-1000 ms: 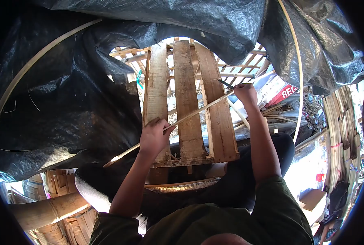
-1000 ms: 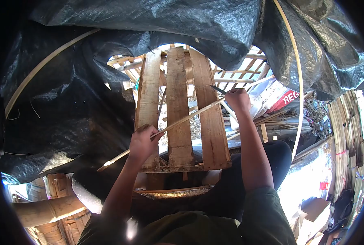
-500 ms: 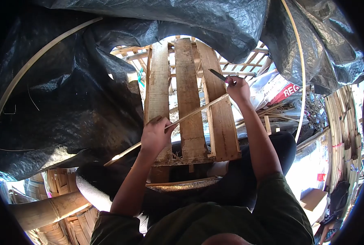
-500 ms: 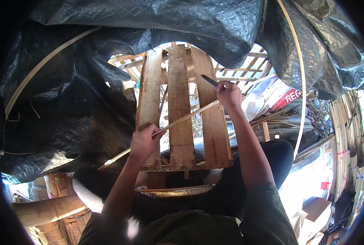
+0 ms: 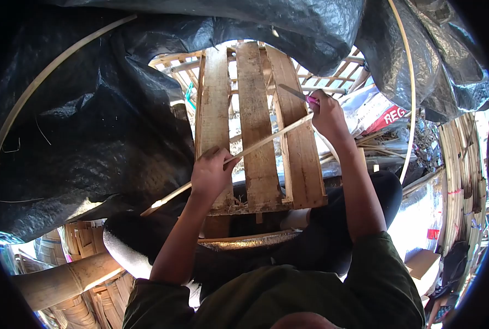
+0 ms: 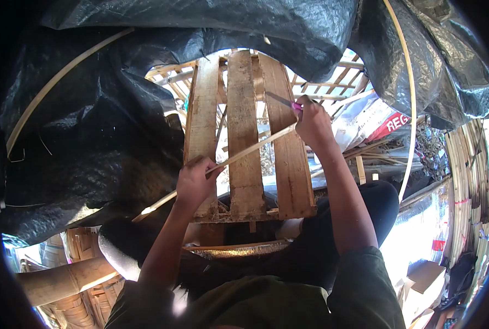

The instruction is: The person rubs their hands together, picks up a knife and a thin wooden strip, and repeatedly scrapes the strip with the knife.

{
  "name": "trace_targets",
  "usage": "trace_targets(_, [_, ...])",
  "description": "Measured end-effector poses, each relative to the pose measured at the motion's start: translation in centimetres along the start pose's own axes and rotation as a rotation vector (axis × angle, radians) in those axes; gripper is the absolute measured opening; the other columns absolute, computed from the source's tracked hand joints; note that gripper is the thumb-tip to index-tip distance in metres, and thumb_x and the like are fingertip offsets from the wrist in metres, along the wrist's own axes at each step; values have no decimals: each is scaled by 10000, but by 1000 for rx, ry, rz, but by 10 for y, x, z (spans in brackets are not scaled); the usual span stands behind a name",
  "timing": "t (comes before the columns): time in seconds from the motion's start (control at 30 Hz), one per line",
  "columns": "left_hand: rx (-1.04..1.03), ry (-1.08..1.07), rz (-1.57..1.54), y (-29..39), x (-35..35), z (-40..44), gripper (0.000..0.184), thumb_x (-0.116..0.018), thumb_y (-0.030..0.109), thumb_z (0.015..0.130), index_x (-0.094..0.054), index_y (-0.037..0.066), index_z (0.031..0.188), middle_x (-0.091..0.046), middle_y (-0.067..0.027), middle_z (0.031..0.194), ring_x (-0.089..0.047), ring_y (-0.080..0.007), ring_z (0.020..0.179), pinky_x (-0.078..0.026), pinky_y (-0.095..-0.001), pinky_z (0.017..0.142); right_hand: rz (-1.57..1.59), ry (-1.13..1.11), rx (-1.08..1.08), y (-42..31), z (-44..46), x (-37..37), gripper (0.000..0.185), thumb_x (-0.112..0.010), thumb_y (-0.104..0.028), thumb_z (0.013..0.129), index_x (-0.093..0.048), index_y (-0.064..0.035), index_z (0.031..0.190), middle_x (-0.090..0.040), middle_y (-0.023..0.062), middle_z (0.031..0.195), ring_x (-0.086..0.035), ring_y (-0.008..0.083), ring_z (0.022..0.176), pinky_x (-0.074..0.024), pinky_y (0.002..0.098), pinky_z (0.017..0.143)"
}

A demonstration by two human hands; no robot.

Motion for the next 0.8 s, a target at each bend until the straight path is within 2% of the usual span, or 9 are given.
trace_targets(0.2, [-54, 35, 52, 7, 1, -5, 259, -762, 256, 842, -597, 60, 802, -617, -93, 799, -636, -303, 756, -510, -415, 651, -99, -205, -330, 48, -30, -25, 360, -571, -252, 964, -653, 66, 817, -650, 303, 716, -661, 481, 725, -533, 518, 646])
trace_targets(0.3, [-72, 40, 75, 8, -1, -5, 266, -749, 266, 855, -586, 62, 803, -612, -91, 805, -633, -306, 761, -505, -422, 651, -30, -63, -330, 48, -43, -51, 360, -576, -255, 961, -642, 61, 803, -652, 303, 725, -662, 479, 723, -535, 521, 655])
trace_targets(0.33, [-70, 55, 67, 8, 0, -5, 266, -769, 239, 840, -586, 52, 791, -618, -95, 802, -627, -314, 750, -490, -433, 636, -348, -37, 103, 45, -56, -87, 362, -562, -254, 969, -634, 52, 790, -641, 306, 708, -656, 483, 711, -529, 537, 652])
trace_targets(0.37, [-67, 55, 66, 8, 1, -5, 266, -769, 239, 840, -586, 52, 791, -618, -95, 802, -627, -314, 750, -490, -433, 636, 56, -52, -149, 28, -61, -76, 328, -547, -218, 977, -637, 37, 792, -638, 295, 701, -654, 476, 696, -525, 538, 623])
trace_targets(0.43, [-68, 43, 79, 8, 0, -6, 277, -769, 252, 840, -585, 52, 790, -618, -96, 800, -628, -316, 747, -490, -436, 638, 138, -87, -59, -25, -65, -52, 332, -539, -228, 985, -644, 23, 795, -645, 282, 707, -656, 465, 683, -527, 518, 584])
trace_targets(0.57, [-62, 45, 40, 4, 2, -3, 286, -770, 261, 839, -582, 51, 787, -614, -99, 784, -629, -320, 728, -492, -438, 635, -59, -169, -369, 52, -46, -64, 345, -506, -241, 1009, -656, 13, 830, -672, 238, 719, -684, 408, 674, -534, 471, 553])
trace_targets(0.63, [-31, -31, 66, 2, -2, 0, 297, -710, 317, 890, -586, 58, 816, -629, -98, 811, -659, -303, 760, -532, -426, 666, -310, -73, 210, 20, -63, -84, 271, -505, -266, 1026, -623, -23, 1005, -613, 186, 673, -633, 366, 574, -498, 478, 522])
trace_targets(0.67, [-23, -26, 58, 1, -3, 0, 297, -710, 317, 890, -586, 58, 816, -629, -98, 811, -659, -303, 760, -532, -426, 666, 80, -136, -197, 6, -72, -83, 270, -556, -233, 1004, -630, -9, 875, -632, 221, 735, -646, 383, 624, -498, 467, 537])
trace_targets(0.8, [-55, -10, 52, 0, -4, 0, 300, -716, 312, 887, -584, 52, 816, -630, -105, 803, -659, -310, 759, -531, -430, 663, 134, -312, -180, -23, -67, -74, 391, -513, -263, 1008, -663, 28, 795, -638, 286, 707, -654, 455, 650, -517, 523, 598])
Point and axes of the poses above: each hand's wrist, its own z-axis towards the middle knuckle, its own x-axis out of the back of the hand, y = z × x, the point moved 8 cm from there along z, towards the middle knuckle
